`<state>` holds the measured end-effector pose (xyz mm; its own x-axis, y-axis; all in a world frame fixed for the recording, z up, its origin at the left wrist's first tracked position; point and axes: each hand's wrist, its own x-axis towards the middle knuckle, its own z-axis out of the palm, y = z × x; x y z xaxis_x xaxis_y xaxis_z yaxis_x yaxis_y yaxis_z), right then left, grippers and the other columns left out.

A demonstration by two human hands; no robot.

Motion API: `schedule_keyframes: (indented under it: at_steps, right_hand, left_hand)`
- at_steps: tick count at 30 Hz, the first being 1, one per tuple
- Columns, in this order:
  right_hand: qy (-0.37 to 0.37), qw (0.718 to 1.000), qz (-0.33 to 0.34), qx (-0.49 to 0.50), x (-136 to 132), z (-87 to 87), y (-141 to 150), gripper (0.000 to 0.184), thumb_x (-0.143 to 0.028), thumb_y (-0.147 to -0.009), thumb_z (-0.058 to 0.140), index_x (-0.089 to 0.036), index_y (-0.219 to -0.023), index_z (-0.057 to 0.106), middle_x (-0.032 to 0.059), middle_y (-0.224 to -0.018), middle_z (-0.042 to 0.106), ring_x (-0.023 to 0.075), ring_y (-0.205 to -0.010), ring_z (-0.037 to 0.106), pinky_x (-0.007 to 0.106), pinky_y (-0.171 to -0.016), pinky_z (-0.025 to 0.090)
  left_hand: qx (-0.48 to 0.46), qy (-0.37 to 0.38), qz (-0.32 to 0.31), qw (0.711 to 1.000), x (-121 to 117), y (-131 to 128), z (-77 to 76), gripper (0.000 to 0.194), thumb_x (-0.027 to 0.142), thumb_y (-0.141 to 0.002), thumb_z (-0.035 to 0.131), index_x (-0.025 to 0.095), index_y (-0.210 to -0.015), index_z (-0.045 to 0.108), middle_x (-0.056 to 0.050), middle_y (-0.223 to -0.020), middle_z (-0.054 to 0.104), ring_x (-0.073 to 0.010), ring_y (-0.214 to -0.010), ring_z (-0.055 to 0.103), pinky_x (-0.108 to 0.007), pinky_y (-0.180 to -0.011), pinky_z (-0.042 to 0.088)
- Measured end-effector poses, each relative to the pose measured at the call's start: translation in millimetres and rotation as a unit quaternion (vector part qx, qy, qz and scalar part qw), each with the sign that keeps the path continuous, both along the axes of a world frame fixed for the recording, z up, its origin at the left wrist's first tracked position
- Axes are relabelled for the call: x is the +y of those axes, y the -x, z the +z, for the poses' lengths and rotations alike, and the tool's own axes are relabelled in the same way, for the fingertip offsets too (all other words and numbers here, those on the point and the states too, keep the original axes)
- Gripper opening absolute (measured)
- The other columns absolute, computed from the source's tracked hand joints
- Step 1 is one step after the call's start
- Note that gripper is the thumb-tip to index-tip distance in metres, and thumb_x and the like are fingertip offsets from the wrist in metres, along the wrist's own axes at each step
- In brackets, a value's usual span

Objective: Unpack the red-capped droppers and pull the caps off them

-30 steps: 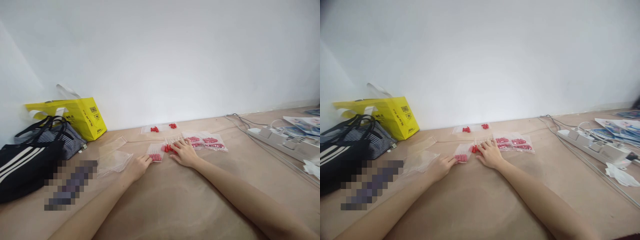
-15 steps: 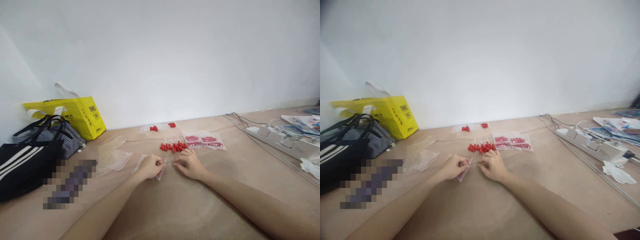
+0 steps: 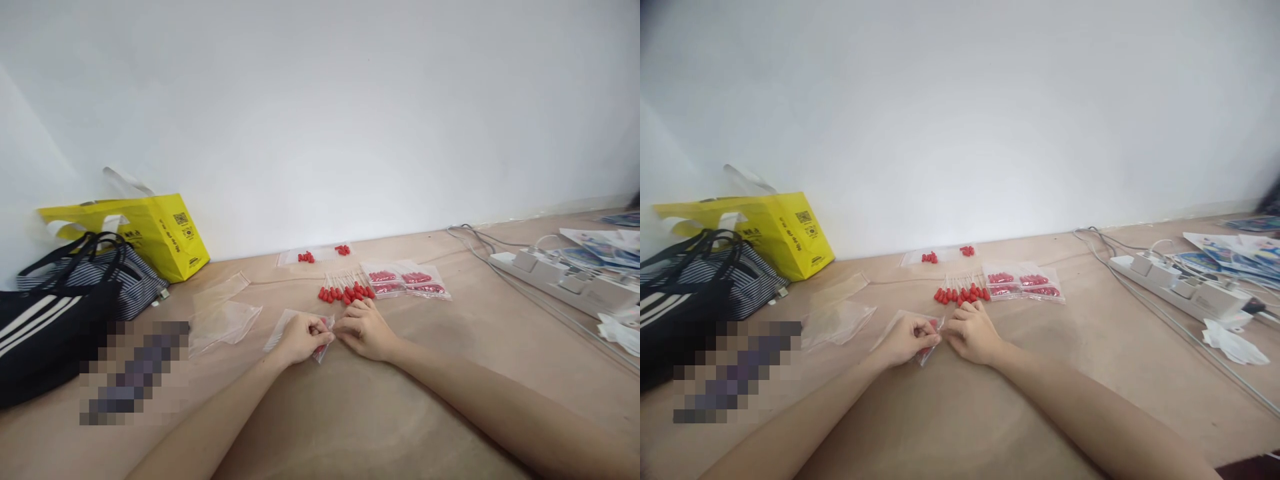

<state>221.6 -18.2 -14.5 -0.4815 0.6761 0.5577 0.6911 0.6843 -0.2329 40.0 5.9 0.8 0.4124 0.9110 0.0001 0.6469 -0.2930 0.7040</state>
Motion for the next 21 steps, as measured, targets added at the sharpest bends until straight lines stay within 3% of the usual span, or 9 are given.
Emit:
schedule_keyframes:
  at_steps: [6,12,21]
  right_hand:
    - [0.012,1.000,0.002,-0.023,2.9,0.6,2.1,0.009,-0.024,-0.078,0.052,-0.024,-0.079,0.061,-0.0006,-0.076,0.059,0.0142,-0.077,0.043,0.031,-0.071,0.023]
    - [0.007,0.999,0.008,-0.042,5.1,1.5,4.5,0.010,-0.027,-0.080,0.050,-0.023,-0.081,0.060,0.0005,-0.076,0.056,0.0143,-0.076,0.040,0.031,-0.070,0.021]
    - [-0.019,0.995,0.073,-0.064,5.7,1.8,0.0,0.012,-0.016,-0.079,0.049,-0.021,-0.074,0.058,-0.0009,-0.072,0.057,0.0144,-0.079,0.041,0.033,-0.076,0.020]
  left_hand:
    - [0.014,0.003,-0.002,1.000,-3.6,-1.0,3.4,0.031,0.044,-0.059,0.062,0.014,-0.055,0.059,0.003,-0.045,0.051,-0.0087,-0.045,0.043,-0.021,-0.046,0.030]
    - [-0.038,0.023,-0.014,0.999,-4.9,-0.5,3.4,0.030,0.042,-0.062,0.058,0.014,-0.053,0.053,0.004,-0.045,0.049,-0.0085,-0.044,0.041,-0.021,-0.044,0.029]
    - [-0.024,-0.034,0.003,0.999,-4.1,2.8,5.3,0.029,0.037,-0.070,0.051,0.015,-0.052,0.048,0.005,-0.045,0.042,-0.0075,-0.044,0.034,-0.020,-0.044,0.026]
